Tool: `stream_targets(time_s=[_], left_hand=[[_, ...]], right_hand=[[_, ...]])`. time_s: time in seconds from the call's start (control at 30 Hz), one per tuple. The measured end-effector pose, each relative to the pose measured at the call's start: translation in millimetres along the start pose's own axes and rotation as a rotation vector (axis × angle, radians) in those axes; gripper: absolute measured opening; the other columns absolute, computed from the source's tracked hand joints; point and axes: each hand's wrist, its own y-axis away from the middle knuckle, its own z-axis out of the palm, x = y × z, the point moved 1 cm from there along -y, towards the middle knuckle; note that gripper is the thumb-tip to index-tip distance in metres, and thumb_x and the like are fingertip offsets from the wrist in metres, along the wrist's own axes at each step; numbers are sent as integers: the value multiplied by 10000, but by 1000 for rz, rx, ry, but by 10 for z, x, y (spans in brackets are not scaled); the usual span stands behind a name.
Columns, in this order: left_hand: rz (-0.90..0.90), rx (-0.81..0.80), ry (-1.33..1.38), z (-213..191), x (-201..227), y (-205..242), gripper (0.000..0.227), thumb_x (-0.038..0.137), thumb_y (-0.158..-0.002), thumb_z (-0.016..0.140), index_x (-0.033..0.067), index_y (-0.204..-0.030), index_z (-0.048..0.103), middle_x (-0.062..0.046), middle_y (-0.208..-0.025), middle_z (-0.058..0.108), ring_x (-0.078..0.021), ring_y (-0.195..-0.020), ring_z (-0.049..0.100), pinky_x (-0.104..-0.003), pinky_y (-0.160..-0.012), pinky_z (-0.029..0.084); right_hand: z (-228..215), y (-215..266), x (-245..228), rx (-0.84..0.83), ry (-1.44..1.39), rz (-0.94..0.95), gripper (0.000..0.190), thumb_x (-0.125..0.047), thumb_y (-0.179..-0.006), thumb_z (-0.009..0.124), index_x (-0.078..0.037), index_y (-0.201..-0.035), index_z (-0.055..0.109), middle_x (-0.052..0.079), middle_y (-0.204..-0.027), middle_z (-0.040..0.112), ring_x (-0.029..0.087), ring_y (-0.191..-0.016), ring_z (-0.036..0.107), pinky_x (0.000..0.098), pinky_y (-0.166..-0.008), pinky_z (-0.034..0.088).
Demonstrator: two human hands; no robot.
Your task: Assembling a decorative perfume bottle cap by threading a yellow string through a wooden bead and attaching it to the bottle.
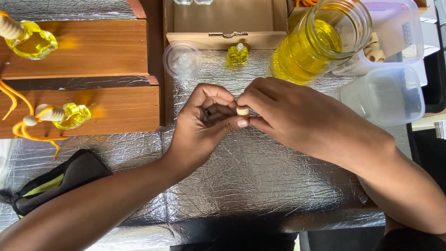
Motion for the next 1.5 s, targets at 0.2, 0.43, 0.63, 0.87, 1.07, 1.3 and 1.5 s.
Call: stream_targets(time_s=[0.2, 0.43, 0.63, 0.87, 1.07, 1.3, 1.5], left_hand=[[-21, -111, -8, -54, 15, -17, 306, 128, -998, 685, 71, -1263, 541, -86, -1117, 690, -179, -1053, 690, -302, -955, 587], [-59, -88, 96, -58, -76, -11, 372, 105, -1034, 626, 12, -1382, 535, -146, -1254, 709, -210, -1069, 700, -336, -986, 605], [-68, 47, 109, -77, -79, -34, 333, 42, -926, 771, 80, -1213, 607, -38, -1012, 708, -93, -943, 676, -229, -859, 583], [-64, 9, 95, -98, -125, -40, 332, 107, -931, 764, 67, -1226, 616, -55, -1033, 699, -126, -963, 675, -262, -893, 579], [-49, -36, -58, -126, -98, -35, 335, 177, -1002, 671, 26, -1301, 652, -79, -1040, 721, -146, -917, 660, -276, -864, 576], [0, -87, -147, -94, -3, -59, 270, 106, -996, 674, 43, -1258, 682, -104, -1099, 755, -158, -912, 677, -270, -820, 582], [-118, -95, -114, -72, 29, -73, 198, 180, -998, 646, 44, -1140, 676, -55, -908, 666, -170, -803, 616, -302, -725, 533]], right_hand=[[-57, -25, 50, 56, -19, -43, 217, -170, -993, 633, -96, -1190, 580, 96, -1139, 642, 265, -957, 645, 403, -774, 581], [-22, -64, 87, 114, 76, -49, 214, -203, -1005, 648, -80, -1174, 601, 81, -1123, 549, 215, -922, 572, 348, -757, 571], [37, -73, 47, 159, 150, -94, 265, -182, -997, 677, -54, -1205, 575, 101, -1123, 564, 244, -987, 577, 384, -910, 539], [-23, -76, 9, 143, -36, -74, 216, -85, -1012, 632, -20, -1196, 540, 131, -1037, 611, 262, -839, 610, 382, -668, 516], [48, -48, 66, 141, 128, -51, 215, -11, -937, 667, -73, -1126, 585, 88, -1055, 622, 235, -870, 607, 354, -729, 575], [49, 51, -1, 97, 257, -26, 398, 67, -815, 743, -63, -1171, 620, 92, -1126, 626, 234, -990, 611, 354, -869, 573], [-247, 210, -88, 83, 145, 4, 624, -108, -852, 722, -69, -1435, 503, 127, -1240, 668, 283, -1063, 673, 432, -905, 561]])
